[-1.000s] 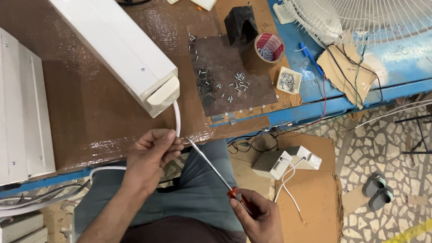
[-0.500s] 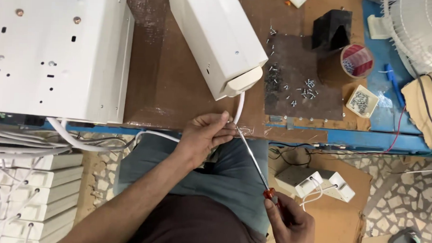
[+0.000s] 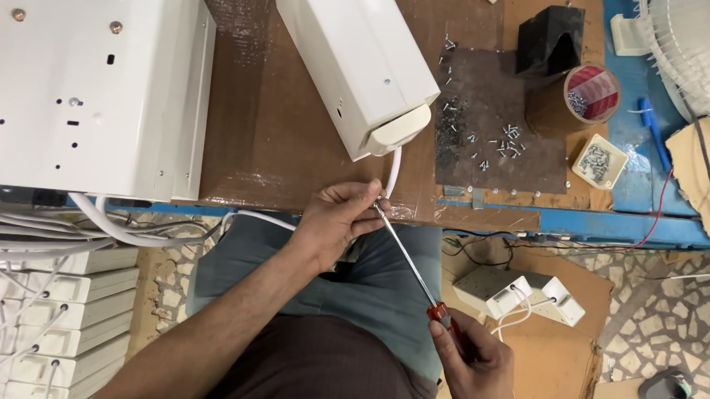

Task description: The person sits at a workbench and uses a red-handled screwdriver to drive screws into the side of a white metal appliance enclosure, holding a white plastic end piece in place with the other hand. They take screws from a small box on the bench, reposition the enclosure, and continue fastening screws along its edge.

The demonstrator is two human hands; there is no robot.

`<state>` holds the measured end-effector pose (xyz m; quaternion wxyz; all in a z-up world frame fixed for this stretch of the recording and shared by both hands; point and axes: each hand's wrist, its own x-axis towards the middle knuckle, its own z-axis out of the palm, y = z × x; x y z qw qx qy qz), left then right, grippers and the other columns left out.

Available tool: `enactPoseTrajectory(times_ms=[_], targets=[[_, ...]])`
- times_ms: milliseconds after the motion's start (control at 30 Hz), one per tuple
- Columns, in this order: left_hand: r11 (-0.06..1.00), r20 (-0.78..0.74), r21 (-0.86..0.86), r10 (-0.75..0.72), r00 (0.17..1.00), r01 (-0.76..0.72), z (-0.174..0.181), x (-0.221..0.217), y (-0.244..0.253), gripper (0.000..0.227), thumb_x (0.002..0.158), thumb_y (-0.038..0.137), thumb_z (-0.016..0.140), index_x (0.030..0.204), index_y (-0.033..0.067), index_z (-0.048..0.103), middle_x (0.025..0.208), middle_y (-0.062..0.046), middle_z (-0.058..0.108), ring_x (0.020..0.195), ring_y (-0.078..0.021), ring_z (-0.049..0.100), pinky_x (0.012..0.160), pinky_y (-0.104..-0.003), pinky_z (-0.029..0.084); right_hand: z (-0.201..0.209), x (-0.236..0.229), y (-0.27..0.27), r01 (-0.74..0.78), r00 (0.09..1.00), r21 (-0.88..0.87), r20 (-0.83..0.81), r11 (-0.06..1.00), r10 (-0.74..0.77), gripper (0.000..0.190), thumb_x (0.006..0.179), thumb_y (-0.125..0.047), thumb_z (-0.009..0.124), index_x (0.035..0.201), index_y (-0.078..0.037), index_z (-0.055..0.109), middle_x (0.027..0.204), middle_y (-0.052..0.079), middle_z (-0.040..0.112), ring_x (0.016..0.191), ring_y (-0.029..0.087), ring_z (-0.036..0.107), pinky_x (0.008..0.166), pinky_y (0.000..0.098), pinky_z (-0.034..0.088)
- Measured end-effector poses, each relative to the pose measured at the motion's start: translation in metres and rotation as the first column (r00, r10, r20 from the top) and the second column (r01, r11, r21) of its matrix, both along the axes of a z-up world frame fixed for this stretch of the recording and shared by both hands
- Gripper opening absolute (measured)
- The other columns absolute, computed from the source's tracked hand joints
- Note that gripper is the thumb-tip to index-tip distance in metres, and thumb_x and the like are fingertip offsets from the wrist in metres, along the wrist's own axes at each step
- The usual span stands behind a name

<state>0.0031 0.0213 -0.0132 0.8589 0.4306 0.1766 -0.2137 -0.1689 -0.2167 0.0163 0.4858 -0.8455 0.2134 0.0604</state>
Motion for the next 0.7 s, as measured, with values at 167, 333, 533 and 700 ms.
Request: enactPoseTrajectory(times_ms=[167, 333, 533, 700], targets=[[1.0, -0.024, -0.003, 0.001, 1.0, -0.001, -0.001, 0.002, 0.001, 0.019, 0.096, 0.025, 0.073, 0.094, 0.0059, 0.075, 0.092, -0.007, 0.077, 0.081, -0.015, 0.074, 0.075, -0.032, 0.064, -0.005, 0.001, -0.002, 0.026, 0.999, 0.089, 0.04, 0.996, -0.029, 0.033, 0.084, -0.019, 0.081, 0.112, -0.001, 0.08, 0.072, 0.002, 0.072, 0.067, 0.005, 0.06, 0.062, 0.0228, 0.049], [1.0, -0.012, -0.003, -0.002, 1.0, 0.002, 0.003, 0.005, 0.001, 0.019, 0.095, 0.024, 0.073, 0.096, 0.0057, 0.075, 0.091, -0.007, 0.077, 0.083, -0.0149, 0.074, 0.077, -0.032, 0.065, -0.002, 0.006, -0.002, 0.041, 0.999, 0.161, -0.027, 0.986, -0.037, 0.036, 0.086, -0.022, 0.078, 0.115, 0.0, 0.078, 0.076, 0.004, 0.075, 0.069, 0.007, 0.067, 0.064, 0.0232, 0.054], [1.0, 0.053, 0.014, -0.014, 0.999, 0.014, 0.005, 0.005, 0.004, 0.022, 0.095, 0.023, 0.073, 0.097, 0.0013, 0.074, 0.092, -0.008, 0.077, 0.085, -0.0173, 0.076, 0.079, -0.034, 0.067, -0.021, -0.002, -0.012, 0.101, 0.99, 0.394, -0.132, 0.913, -0.052, 0.032, 0.097, -0.022, 0.077, 0.121, 0.0, 0.078, 0.073, 0.011, 0.07, 0.054, 0.014, 0.053, 0.048, 0.0287, 0.041], [0.974, 0.113, 0.227, -0.029, 0.993, 0.003, 0.017, 0.003, 0.001, 0.023, 0.094, 0.021, 0.074, 0.1, -0.0006, 0.076, 0.089, -0.01, 0.079, 0.08, -0.0177, 0.077, 0.073, -0.031, 0.065, 0.03, 0.023, 0.021, -0.057, 0.926, -0.36, 0.331, 0.931, 0.184, 0.034, 0.086, -0.028, 0.077, 0.11, -0.004, 0.076, 0.083, 0.004, 0.073, 0.071, 0.005, 0.07, 0.064, 0.0221, 0.054]])
